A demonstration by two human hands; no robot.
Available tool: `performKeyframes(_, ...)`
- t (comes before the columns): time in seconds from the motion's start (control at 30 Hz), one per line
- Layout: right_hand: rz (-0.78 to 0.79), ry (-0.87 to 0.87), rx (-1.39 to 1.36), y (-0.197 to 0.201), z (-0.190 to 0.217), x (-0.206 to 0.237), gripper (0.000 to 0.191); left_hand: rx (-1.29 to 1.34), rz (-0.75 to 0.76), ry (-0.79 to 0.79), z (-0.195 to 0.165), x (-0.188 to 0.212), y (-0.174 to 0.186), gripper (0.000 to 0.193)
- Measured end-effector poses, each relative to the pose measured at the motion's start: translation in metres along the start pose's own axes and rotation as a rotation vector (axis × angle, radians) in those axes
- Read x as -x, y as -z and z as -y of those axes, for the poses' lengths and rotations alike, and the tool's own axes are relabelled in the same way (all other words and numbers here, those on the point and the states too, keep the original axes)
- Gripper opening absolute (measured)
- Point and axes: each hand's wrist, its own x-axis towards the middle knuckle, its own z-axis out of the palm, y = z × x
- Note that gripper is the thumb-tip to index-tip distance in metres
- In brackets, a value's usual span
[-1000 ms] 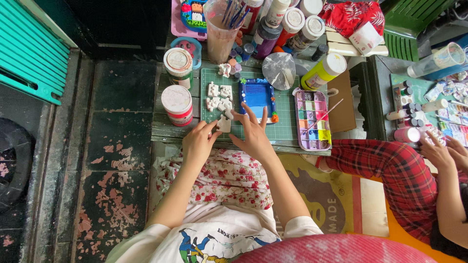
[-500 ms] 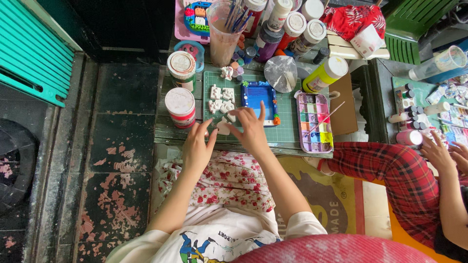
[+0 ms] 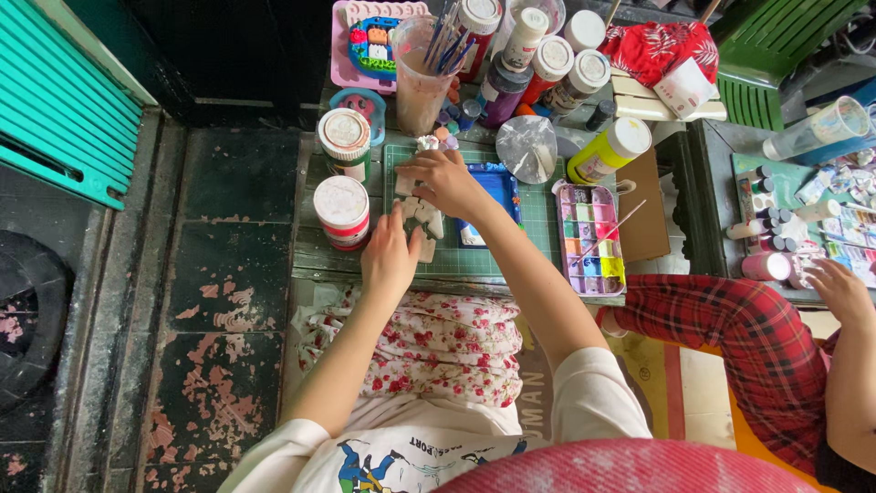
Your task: The person arranges small white ceramic pieces on a green cutting mat, then picks up a paintbrush and a white paint bottle. They dip the brush into the paint and apply it to the edges of a blue rectangular ceramic frame, adding white dots along the border.
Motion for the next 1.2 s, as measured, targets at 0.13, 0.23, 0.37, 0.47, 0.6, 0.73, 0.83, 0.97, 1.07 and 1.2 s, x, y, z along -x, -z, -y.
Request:
performKeyframes(0.13,0.087,-0.021,0.067,0.001,-0.01,-0.014,0.033,0.015,-0.028,-0.021,0.005,0.003,-0.002,0.059)
performKeyframes(0.23,0.064,-0.044,0.078,0.0,-0.011,-0.015,0.031,0.018,-0.02,-0.019,0.008,0.006,-0.002,0.057)
performKeyframes(0.37,0.093,-0.054,0.048,0.001,-0.012,-0.014,0.033,0.007,0.013,-0.008,0.009,0.008,-0.001,0.054)
performKeyframes(0.47,0.088,-0.033,0.037,0.003,-0.013,-0.014,0.036,0.009,0.014,-0.019,0.009,0.008,0.0,0.056)
performKeyframes(0.6,0.039,-0.08,0.037,-0.001,-0.01,-0.013,0.031,0.006,0.025,-0.013,0.008,0.008,0.002,0.057)
performKeyframes(0.73,0.021,-0.16,0.006,-0.007,-0.008,-0.01,0.031,0.022,-0.001,-0.043,0.005,0.01,0.005,0.056)
performKeyframes(0.83,-0.022,-0.14,-0.027,0.002,-0.02,-0.007,0.031,0.046,-0.037,-0.062,0.001,0.009,0.007,0.051)
performKeyframes(0.97,0.026,-0.105,0.101,0.014,-0.029,0.003,0.041,0.008,-0.096,-0.11,-0.003,0.001,0.006,0.051)
performKeyframes(1.07,0.116,-0.154,0.138,0.014,-0.025,0.008,0.041,-0.089,-0.134,-0.154,-0.005,-0.012,-0.004,0.054)
performKeyframes(1.2,0.117,-0.203,0.16,0.013,-0.02,0.01,0.039,-0.186,-0.144,-0.128,-0.006,-0.035,-0.026,0.058)
